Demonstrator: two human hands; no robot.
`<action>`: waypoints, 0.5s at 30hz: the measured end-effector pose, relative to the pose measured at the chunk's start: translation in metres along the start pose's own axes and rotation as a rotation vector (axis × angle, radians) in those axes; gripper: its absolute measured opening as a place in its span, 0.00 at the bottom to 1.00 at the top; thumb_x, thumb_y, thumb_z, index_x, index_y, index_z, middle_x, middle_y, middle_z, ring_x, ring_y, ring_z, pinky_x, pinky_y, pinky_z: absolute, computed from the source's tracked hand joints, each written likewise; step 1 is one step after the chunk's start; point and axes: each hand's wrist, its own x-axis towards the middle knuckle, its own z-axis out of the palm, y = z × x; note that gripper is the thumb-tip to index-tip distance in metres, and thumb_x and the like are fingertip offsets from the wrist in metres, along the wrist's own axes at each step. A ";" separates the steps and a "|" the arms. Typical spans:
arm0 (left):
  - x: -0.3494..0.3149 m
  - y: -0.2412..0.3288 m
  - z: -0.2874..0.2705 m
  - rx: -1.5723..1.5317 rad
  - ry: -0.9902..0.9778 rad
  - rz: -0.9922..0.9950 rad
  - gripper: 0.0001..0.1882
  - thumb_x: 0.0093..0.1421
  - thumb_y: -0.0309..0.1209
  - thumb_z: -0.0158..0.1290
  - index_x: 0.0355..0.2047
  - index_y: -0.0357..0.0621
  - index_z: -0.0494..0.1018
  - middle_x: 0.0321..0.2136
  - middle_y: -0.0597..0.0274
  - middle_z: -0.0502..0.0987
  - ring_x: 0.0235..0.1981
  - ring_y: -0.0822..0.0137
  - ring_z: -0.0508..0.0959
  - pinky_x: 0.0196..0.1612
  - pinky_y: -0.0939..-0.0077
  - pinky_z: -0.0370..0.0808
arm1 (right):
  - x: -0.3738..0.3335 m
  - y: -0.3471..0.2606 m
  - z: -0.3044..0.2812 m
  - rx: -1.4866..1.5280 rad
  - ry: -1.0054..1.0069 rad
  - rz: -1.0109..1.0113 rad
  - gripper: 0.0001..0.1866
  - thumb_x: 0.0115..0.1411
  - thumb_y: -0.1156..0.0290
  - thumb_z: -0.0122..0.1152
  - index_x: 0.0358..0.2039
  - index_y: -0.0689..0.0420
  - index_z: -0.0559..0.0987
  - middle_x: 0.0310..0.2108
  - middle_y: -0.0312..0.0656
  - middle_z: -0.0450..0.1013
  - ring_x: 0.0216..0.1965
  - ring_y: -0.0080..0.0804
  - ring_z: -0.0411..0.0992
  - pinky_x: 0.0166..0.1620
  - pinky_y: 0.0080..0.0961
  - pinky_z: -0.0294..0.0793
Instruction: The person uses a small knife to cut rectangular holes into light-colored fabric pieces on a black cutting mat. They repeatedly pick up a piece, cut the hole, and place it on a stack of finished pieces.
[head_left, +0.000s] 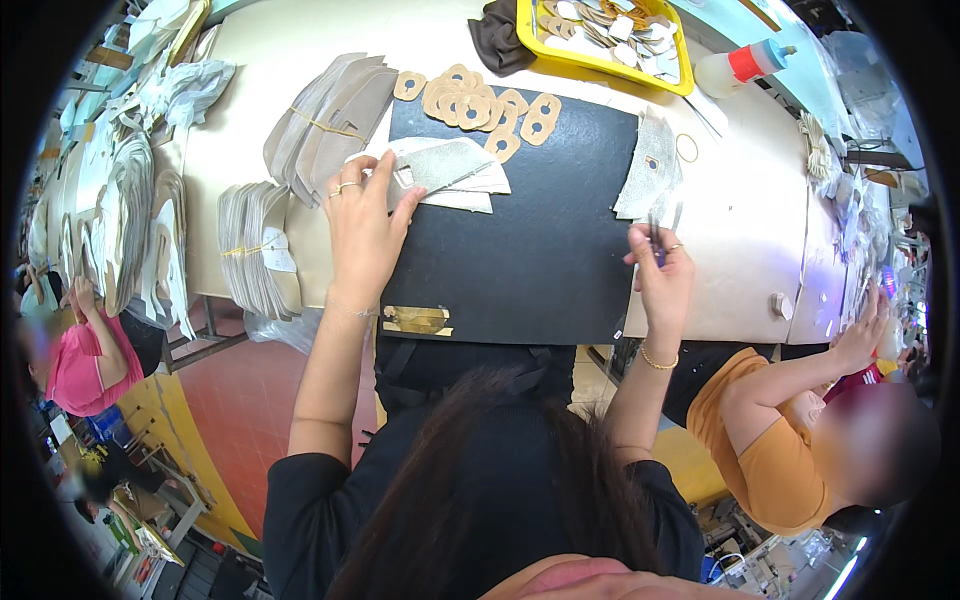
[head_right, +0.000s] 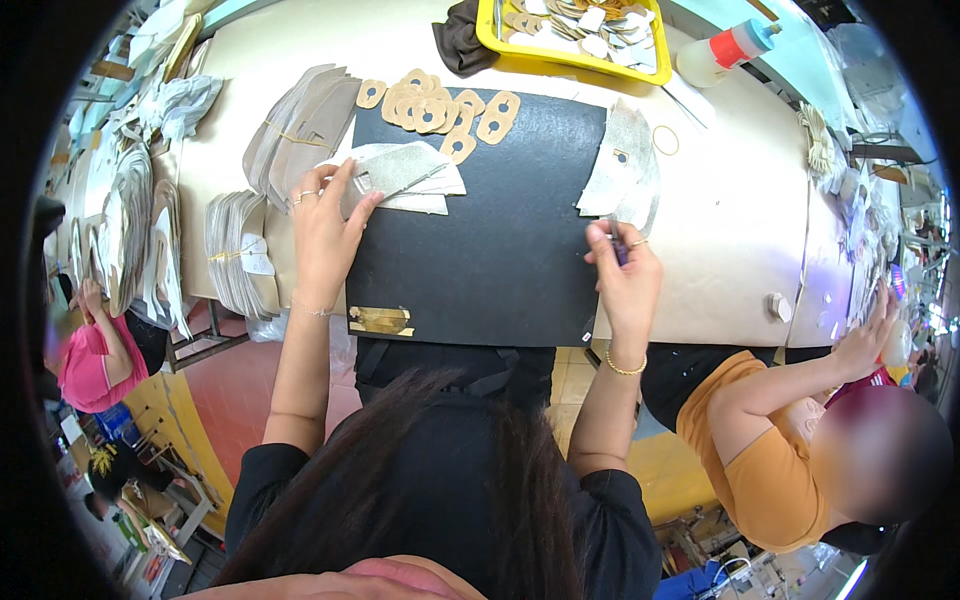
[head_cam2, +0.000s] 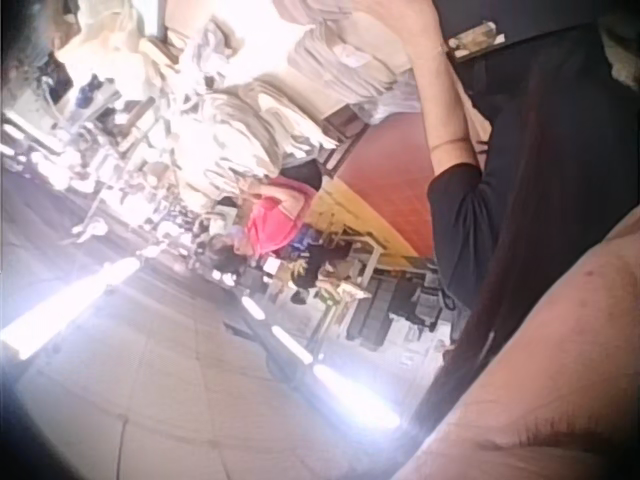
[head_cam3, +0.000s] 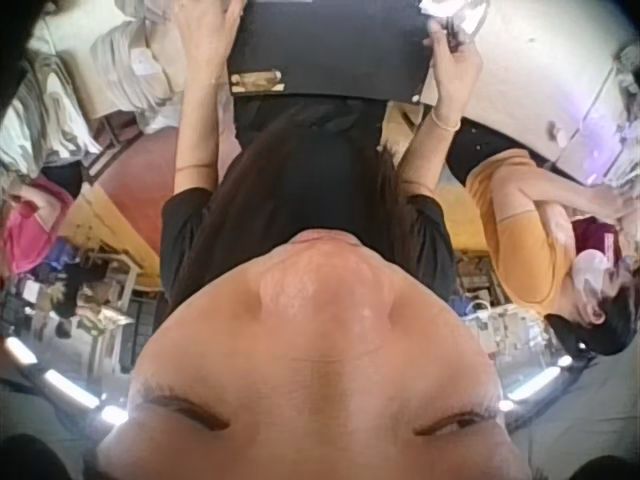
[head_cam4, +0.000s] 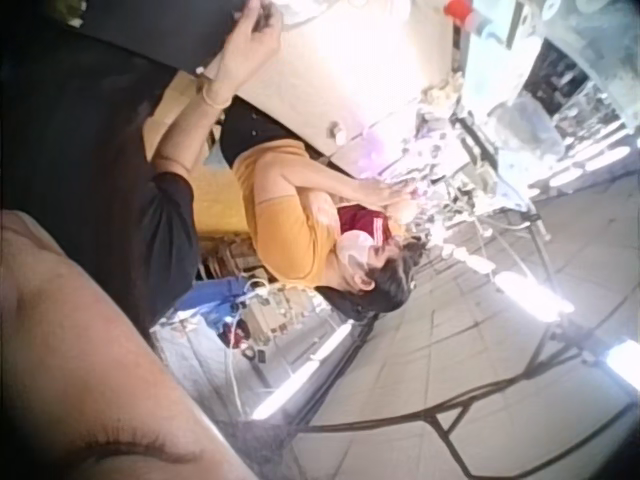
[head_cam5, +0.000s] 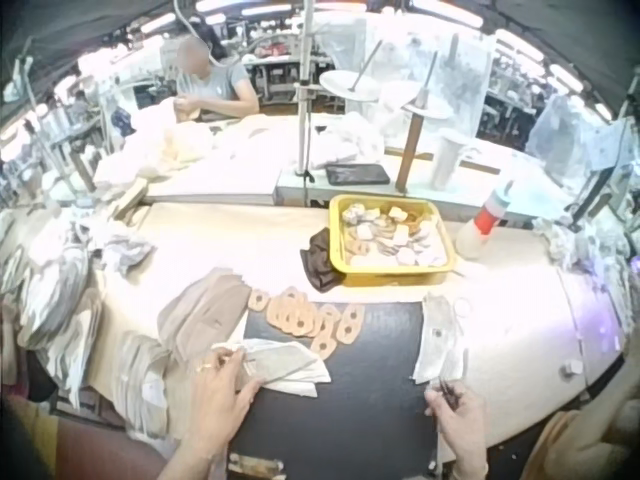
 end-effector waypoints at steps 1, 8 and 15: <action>0.001 0.000 -0.001 0.014 0.002 0.009 0.26 0.56 0.38 0.64 0.53 0.41 0.75 0.50 0.54 0.73 0.51 0.53 0.70 0.52 0.58 0.66 | -0.002 -0.001 0.006 -0.003 -0.020 -0.018 0.12 0.63 0.66 0.66 0.39 0.62 0.83 0.25 0.35 0.78 0.24 0.16 0.73 0.26 0.16 0.70; 0.002 0.002 0.003 0.063 0.106 0.070 0.21 0.55 0.34 0.63 0.48 0.43 0.77 0.46 0.59 0.75 0.49 0.56 0.73 0.49 0.61 0.67 | -0.008 -0.011 0.048 -0.034 -0.191 -0.229 0.10 0.61 0.71 0.67 0.38 0.65 0.82 0.26 0.38 0.79 0.25 0.17 0.73 0.31 0.17 0.72; -0.006 0.011 0.001 -0.081 0.104 0.102 0.08 0.54 0.22 0.60 0.33 0.42 0.72 0.44 0.54 0.78 0.47 0.51 0.76 0.51 0.57 0.69 | -0.010 -0.013 0.060 -0.006 -0.202 -0.320 0.10 0.60 0.70 0.68 0.38 0.64 0.82 0.25 0.38 0.79 0.24 0.17 0.70 0.31 0.18 0.70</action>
